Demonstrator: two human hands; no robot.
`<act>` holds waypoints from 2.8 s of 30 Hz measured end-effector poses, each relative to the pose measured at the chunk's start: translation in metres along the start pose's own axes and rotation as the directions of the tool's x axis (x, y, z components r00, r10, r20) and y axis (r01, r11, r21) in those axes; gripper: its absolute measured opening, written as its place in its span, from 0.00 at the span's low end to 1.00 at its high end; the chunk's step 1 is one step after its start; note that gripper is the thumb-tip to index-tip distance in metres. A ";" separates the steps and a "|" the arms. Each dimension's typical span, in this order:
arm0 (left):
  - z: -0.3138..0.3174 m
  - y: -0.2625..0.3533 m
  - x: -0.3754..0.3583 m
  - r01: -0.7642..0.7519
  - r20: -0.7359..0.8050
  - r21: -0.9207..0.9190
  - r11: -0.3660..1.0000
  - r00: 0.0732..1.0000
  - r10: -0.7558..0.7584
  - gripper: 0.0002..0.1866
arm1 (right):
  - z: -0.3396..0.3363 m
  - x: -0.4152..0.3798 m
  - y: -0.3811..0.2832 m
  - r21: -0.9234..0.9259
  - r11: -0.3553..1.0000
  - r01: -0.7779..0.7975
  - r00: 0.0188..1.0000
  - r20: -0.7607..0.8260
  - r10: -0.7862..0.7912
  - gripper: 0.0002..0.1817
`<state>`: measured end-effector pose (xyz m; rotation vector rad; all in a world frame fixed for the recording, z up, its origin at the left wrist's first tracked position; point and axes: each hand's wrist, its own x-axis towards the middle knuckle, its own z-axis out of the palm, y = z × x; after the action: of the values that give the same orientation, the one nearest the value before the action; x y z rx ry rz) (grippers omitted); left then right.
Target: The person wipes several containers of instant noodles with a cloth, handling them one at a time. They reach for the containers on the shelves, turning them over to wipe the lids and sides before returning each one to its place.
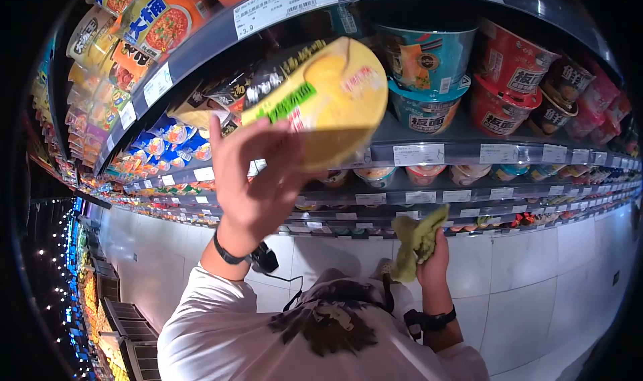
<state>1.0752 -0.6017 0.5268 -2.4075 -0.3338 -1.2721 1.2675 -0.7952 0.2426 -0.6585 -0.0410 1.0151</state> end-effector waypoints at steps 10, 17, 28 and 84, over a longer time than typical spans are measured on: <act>0.000 0.061 -0.102 -0.023 0.201 -0.524 0.851 0.968 0.150 0.21 | 0.099 -0.006 0.012 0.376 0.792 -0.480 0.782 0.593 0.193 0.31; 0.012 0.070 -0.158 0.527 0.471 -0.692 0.494 0.848 -0.245 0.68 | 0.104 -0.029 0.049 0.355 0.769 -0.531 0.780 0.560 0.280 0.32; -0.021 0.051 -0.180 0.755 0.737 -0.651 0.080 0.654 -0.170 0.65 | 0.091 -0.067 0.038 0.282 0.875 -0.394 0.909 0.259 0.326 0.28; 0.019 0.175 -0.183 0.678 0.843 -0.519 -0.520 0.508 -0.179 0.67 | 0.039 -0.075 -0.042 0.061 0.939 -0.340 0.837 0.474 0.272 0.30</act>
<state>1.0546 -0.7536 0.3248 -4.3730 -1.2030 -1.8922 1.2461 -0.8505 0.3162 -0.2811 -0.2842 1.4595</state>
